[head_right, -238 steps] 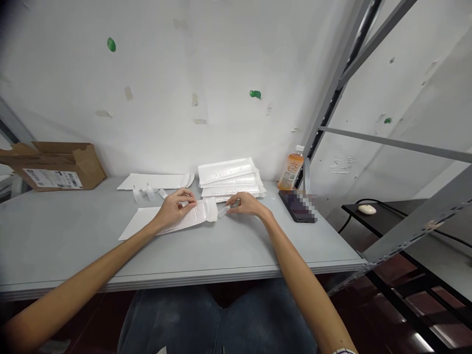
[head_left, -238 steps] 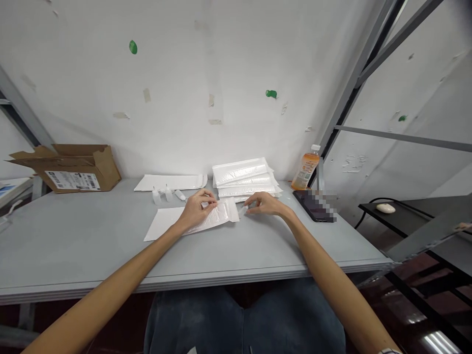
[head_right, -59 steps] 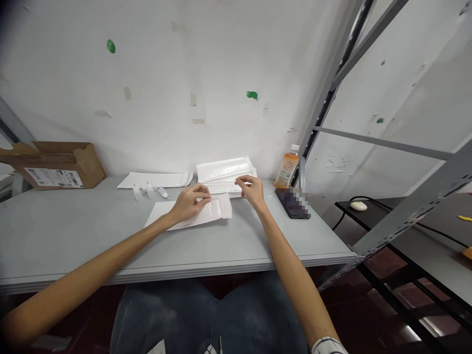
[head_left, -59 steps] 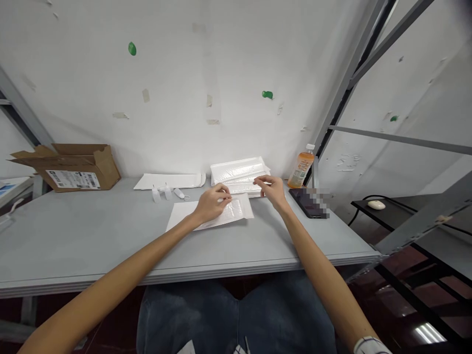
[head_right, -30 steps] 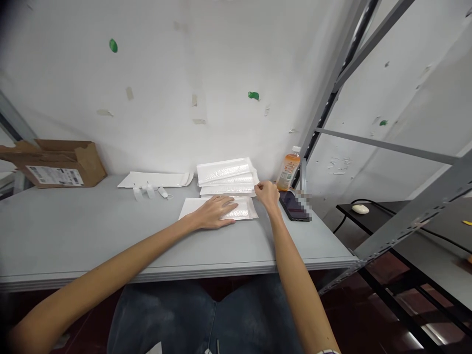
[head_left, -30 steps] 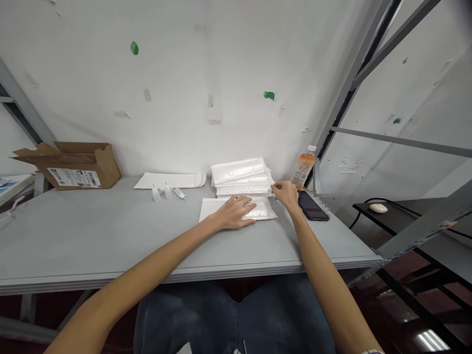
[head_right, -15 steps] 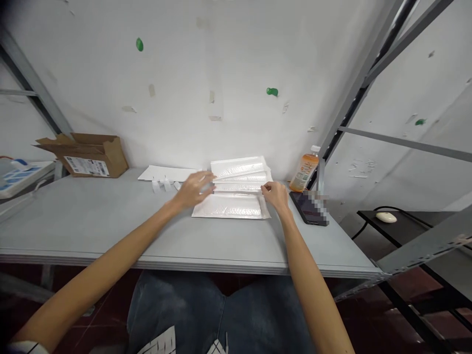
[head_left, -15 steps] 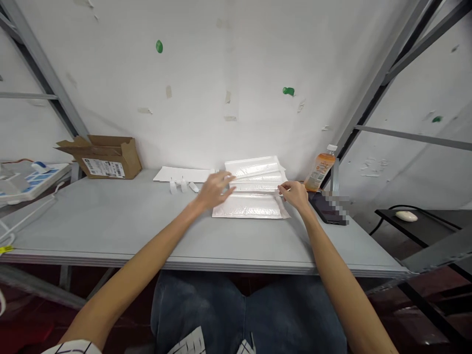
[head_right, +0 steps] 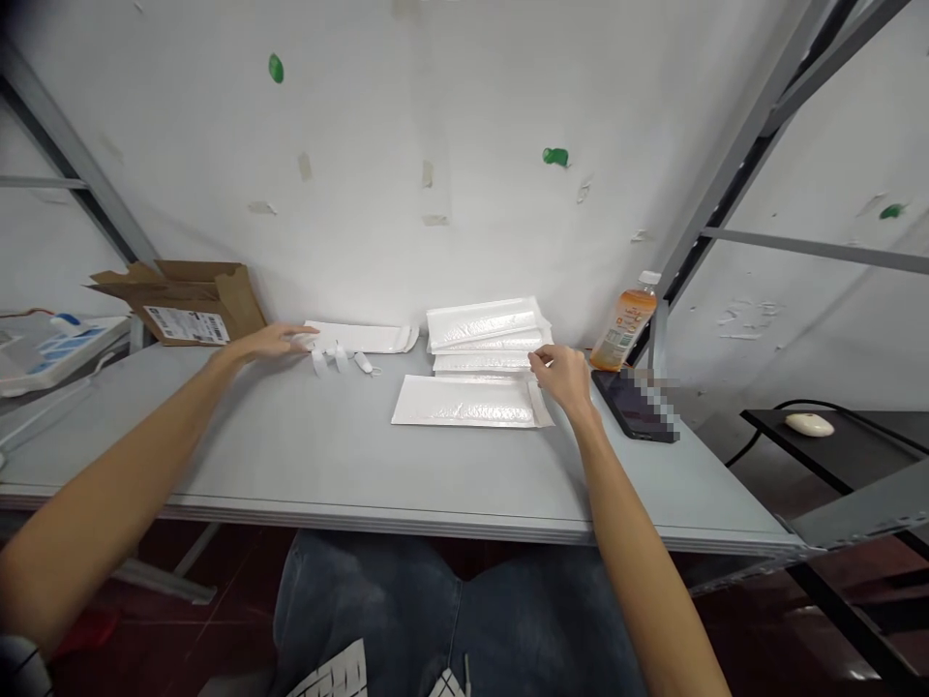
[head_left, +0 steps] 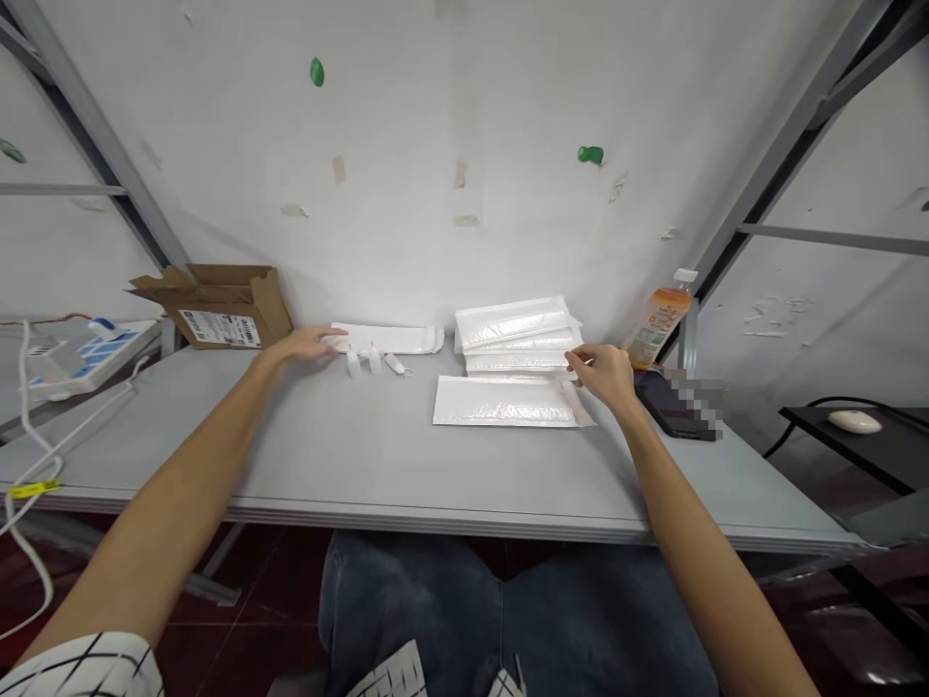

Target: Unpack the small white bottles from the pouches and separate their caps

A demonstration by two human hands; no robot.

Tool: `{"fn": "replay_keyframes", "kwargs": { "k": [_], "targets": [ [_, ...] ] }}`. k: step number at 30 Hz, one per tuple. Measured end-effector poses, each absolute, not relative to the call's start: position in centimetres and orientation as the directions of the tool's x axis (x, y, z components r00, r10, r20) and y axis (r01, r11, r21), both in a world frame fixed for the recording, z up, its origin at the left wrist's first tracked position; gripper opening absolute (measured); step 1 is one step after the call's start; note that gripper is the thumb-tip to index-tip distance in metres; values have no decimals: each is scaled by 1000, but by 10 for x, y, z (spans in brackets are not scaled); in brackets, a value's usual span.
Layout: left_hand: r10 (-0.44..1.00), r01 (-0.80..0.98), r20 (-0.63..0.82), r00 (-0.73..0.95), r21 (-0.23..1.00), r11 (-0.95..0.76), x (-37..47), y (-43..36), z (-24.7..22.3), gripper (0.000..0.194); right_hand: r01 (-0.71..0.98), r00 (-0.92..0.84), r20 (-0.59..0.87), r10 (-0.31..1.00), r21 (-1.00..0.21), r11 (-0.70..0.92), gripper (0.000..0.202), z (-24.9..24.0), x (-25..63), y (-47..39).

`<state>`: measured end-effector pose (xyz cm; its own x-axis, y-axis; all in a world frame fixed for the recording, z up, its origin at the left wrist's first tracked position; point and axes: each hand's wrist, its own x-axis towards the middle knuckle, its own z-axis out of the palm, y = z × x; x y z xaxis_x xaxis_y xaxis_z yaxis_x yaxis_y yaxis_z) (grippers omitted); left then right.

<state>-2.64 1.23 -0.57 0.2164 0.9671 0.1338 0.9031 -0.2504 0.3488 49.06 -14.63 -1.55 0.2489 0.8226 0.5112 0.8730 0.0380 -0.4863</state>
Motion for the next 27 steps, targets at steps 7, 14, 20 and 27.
{"fn": "replay_keyframes", "kwargs": {
  "k": [7,14,20,27],
  "targets": [
    [963,916,154,222,305,-261,-23,19,-31,45,887,215,494,842,-460,44,27,-22,493,-142],
    [938,912,272,214,288,-292,-16,10,-16,48,885,208,485,849,-463,48,27,-23,493,-143],
    [937,909,254,239,281,-307,-14,10,-8,45,886,219,487,846,-462,36,27,-22,492,-144],
    [896,940,438,70,272,-207,-4,0,14,47,878,219,465,858,-478,35,25,-22,494,-143]
  ]
}}
